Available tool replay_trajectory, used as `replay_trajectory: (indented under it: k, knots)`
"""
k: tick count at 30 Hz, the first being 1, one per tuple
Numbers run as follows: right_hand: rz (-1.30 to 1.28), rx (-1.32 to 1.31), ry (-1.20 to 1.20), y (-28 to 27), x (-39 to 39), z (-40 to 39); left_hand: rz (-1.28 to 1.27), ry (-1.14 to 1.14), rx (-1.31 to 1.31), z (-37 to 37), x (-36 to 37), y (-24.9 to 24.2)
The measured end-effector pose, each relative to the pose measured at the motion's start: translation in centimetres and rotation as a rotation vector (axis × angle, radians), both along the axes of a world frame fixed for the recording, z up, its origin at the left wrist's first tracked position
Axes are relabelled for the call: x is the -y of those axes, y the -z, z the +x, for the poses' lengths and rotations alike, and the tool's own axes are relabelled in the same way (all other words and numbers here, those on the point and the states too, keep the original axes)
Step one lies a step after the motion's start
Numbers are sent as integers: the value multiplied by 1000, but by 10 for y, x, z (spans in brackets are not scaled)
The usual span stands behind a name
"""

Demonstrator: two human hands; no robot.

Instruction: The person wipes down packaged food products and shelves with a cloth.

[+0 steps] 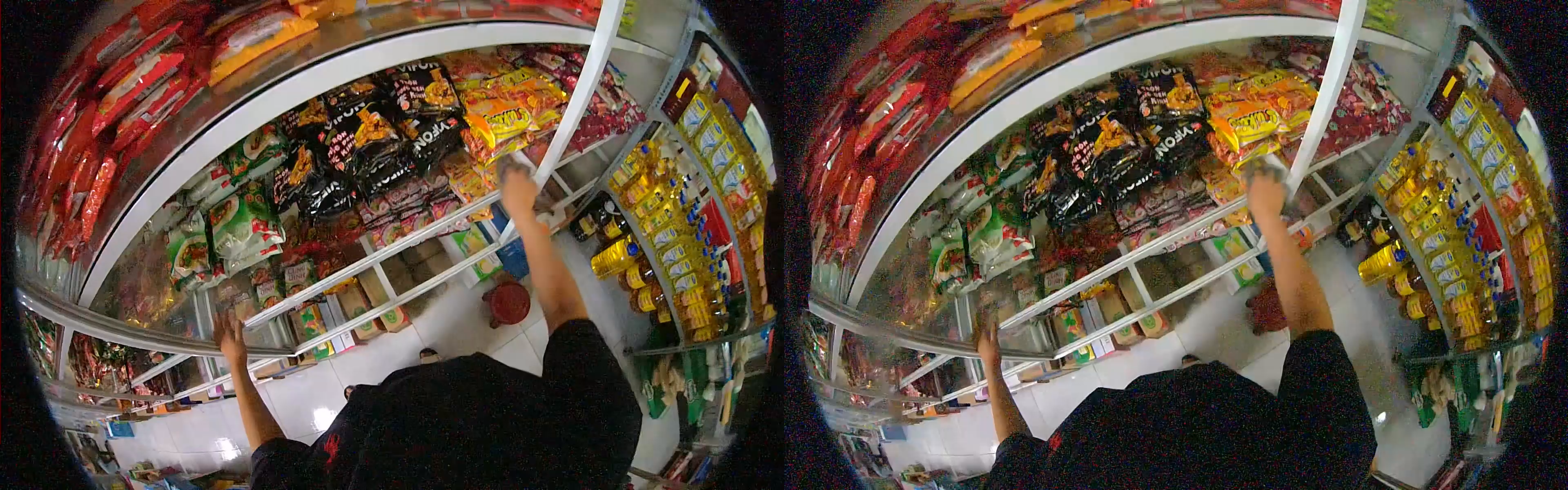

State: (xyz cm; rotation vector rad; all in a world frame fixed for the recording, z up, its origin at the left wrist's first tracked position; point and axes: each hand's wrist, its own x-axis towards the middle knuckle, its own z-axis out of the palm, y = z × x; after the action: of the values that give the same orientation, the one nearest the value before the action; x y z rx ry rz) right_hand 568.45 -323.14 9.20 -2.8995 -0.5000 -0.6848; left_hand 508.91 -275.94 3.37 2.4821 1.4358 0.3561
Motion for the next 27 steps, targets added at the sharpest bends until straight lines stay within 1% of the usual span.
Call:
replay_trajectory:
  k: [1,3,5,6,7,8,9,10,11,12,13,14,15,16,17,18,19,20,21,22,23,24,25,26,27]
  knots:
    - [8,65,-66,0,-8,-24,3,0,17,8,9,-8]
    - [24,-92,-268,-13,-17,-67,184,67,29,23,42,-41]
    - [11,-479,-452,-48,-19,-102,234,68,35,21,39,-37]
    - [11,-467,-455,-62,-16,-104,267,75,-8,21,34,-34]
    - [95,-411,-577,-74,-11,-106,303,83,-53,24,36,-44]
    - [181,-352,-699,-85,-7,-106,312,78,-46,27,36,-55]
    - [300,-106,-823,-104,-1,-87,143,19,-26,45,56,-100]
    - [479,-166,-742,-150,7,-84,-26,-38,-3,55,68,-135]
    - [612,40,-766,-186,19,-67,298,87,161,55,69,-150]
    - [798,238,-710,-224,25,-59,622,213,320,54,69,-164]
    - [756,409,-676,-272,36,-62,817,300,449,57,72,-192]
    - [656,638,-555,-305,42,-49,1046,292,456,59,85,-224]
    - [606,720,-577,-334,44,-36,1093,302,534,56,87,-250]
    - [575,676,-601,-351,44,-12,1140,308,610,50,87,-271]
    - [576,676,-615,-354,42,11,1216,295,625,41,81,-287]
    - [498,596,-634,-348,33,36,1314,156,524,26,66,-295]
    - [421,518,-662,-345,23,53,1356,84,488,27,77,-317]
    - [383,595,-592,-342,18,55,1343,59,438,19,69,-324]
    - [473,450,-664,-349,10,29,1324,28,385,8,63,-329]
    - [494,420,-668,-349,0,14,1304,-25,279,2,62,-331]
    - [496,450,-683,-348,-10,2,1281,-76,177,-1,60,-332]
    - [525,506,-722,-345,-20,-9,1292,-80,146,-5,54,-331]
    - [524,433,-716,-347,-32,-34,1303,-75,115,-9,49,-329]
    - [509,460,-767,-346,-45,-54,1295,-31,135,-10,51,-330]
    - [493,489,-816,-346,-59,-71,1323,-32,145,-15,36,-323]
